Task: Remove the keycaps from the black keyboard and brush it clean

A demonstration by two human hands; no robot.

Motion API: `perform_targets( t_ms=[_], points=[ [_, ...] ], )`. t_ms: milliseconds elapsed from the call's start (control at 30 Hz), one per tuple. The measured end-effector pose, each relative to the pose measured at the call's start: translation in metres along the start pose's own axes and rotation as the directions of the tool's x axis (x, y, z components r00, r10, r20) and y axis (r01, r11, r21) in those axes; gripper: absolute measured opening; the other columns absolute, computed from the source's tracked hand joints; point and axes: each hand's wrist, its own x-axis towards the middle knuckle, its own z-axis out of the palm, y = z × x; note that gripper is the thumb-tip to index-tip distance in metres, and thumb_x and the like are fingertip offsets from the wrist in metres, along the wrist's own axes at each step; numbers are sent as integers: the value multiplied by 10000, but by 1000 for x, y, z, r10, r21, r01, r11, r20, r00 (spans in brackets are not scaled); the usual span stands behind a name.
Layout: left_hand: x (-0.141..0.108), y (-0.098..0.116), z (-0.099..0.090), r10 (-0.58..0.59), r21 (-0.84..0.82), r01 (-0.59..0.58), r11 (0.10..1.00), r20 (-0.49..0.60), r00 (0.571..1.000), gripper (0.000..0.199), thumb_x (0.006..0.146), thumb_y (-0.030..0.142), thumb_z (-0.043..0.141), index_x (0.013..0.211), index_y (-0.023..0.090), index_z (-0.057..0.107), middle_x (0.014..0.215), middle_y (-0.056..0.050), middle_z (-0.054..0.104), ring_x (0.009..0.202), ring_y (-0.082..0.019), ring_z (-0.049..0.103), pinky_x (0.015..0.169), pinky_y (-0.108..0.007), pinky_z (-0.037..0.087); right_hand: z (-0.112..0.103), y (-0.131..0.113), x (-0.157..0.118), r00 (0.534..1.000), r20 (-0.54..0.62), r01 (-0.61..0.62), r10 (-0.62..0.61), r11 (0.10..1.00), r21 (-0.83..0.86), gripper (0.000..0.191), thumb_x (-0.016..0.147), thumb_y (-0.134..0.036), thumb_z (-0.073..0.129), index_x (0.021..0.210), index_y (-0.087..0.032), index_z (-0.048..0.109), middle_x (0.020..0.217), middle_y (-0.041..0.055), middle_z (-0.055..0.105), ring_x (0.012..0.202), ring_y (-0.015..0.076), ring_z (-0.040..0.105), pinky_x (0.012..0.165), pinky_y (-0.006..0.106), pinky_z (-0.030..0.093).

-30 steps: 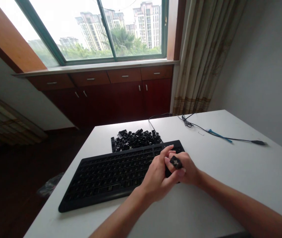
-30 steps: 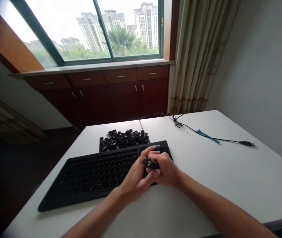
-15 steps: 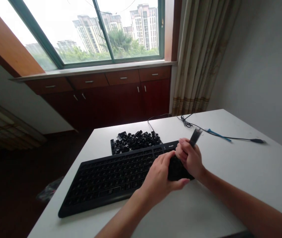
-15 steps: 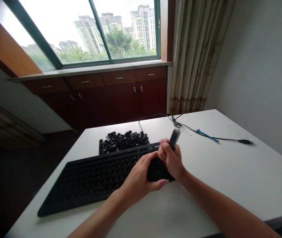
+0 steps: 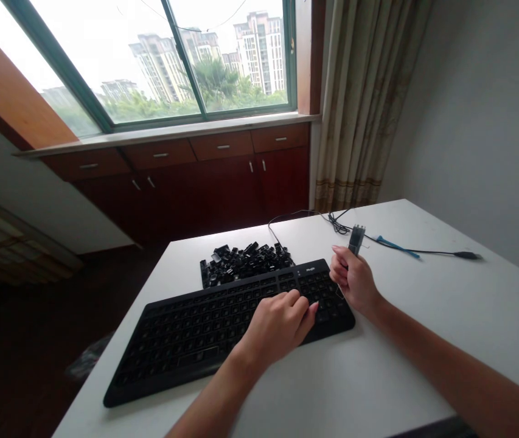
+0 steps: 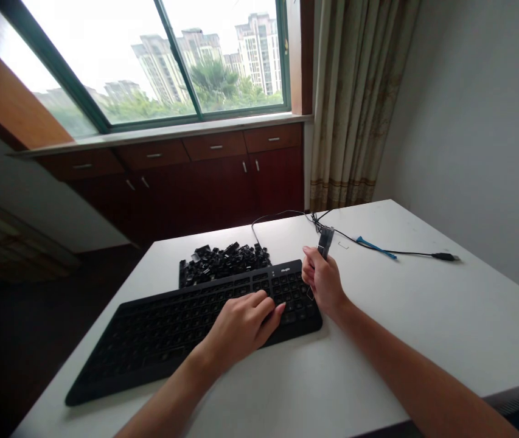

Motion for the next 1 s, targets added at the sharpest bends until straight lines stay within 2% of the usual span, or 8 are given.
perform_targets(
  t_ms=[133, 333, 433, 533, 700, 833, 900, 1000],
  points=[
    [2, -6, -3, 106, 84, -102, 991, -46, 993, 351, 1026, 294, 430, 705, 193, 529, 652, 3, 552, 552, -132, 533, 500, -292, 308, -3, -3, 1, 998, 57, -34, 34, 999, -8, 489, 853, -323, 682, 531, -224, 327, 436, -93, 297, 376, 52, 206, 370, 261, 147],
    [28, -49, -14, -122, 62, 128, 990, -86, 989, 407, 1044, 386, 404, 721, 184, 548, 699, 4, 552, 569, -110, 499, 547, -269, 319, -11, 3, 3, 981, 191, -34, 36, 999, -12, 442, 921, -329, 654, 589, -193, 397, 468, -119, 309, 368, 39, 225, 354, 193, 200],
    [45, -73, -16, -210, 76, 220, 973, -113, 971, 432, 1046, 407, 382, 727, 179, 562, 716, -12, 562, 587, -128, 501, 586, -276, 357, -18, 7, 4, 967, 253, -22, 31, 999, -40, 318, 977, -347, 607, 737, -149, 541, 555, -106, 416, 389, 32, 318, 369, 162, 294],
    [53, -79, -16, -241, 71, 252, 965, -139, 961, 401, 1049, 366, 366, 784, 170, 594, 797, -50, 597, 723, -175, 566, 702, -310, 440, -23, 12, 6, 952, 302, -18, 46, 996, -92, 236, 982, -345, 604, 877, -133, 607, 667, -63, 538, 454, 44, 443, 411, 168, 390],
    [37, -34, -6, -163, -58, 160, 985, -62, 985, 245, 1017, 327, 450, 958, 195, 647, 1009, -64, 647, 945, -209, 599, 896, -372, 491, -24, 22, 6, 970, 242, 15, 29, 984, -177, 240, 985, -363, 596, 918, -134, 615, 704, -48, 565, 479, 52, 474, 426, 176, 414],
    [20, 11, 3, -105, -236, 104, 966, 11, 994, 239, 970, 377, 540, 1124, 227, 644, 1158, -74, 652, 1055, -253, 593, 942, -436, 502, -15, 24, -1, 986, 162, 68, -28, 967, -245, 385, 971, -386, 597, 670, -155, 531, 529, -88, 427, 404, 43, 346, 383, 179, 296],
    [18, 22, 7, -111, -258, 111, 960, 16, 994, 321, 940, 406, 590, 1207, 230, 612, 1225, -79, 639, 1114, -277, 577, 979, -474, 490, -10, 19, -7, 980, 192, 96, -44, 958, -270, 439, 946, -375, 610, 581, -178, 467, 476, -87, 385, 412, 48, 323, 398, 197, 269],
    [19, 24, 9, -147, -291, 142, 946, 4, 989, 429, 888, 440, 662, 1244, 215, 575, 1290, -95, 611, 1178, -295, 553, 1033, -499, 470, -3, 10, -13, 939, 344, 115, -7, 949, -293, 419, 905, -397, 626, 579, -191, 464, 471, -75, 397, 430, 59, 314, 412, 221, 250]
  ],
)
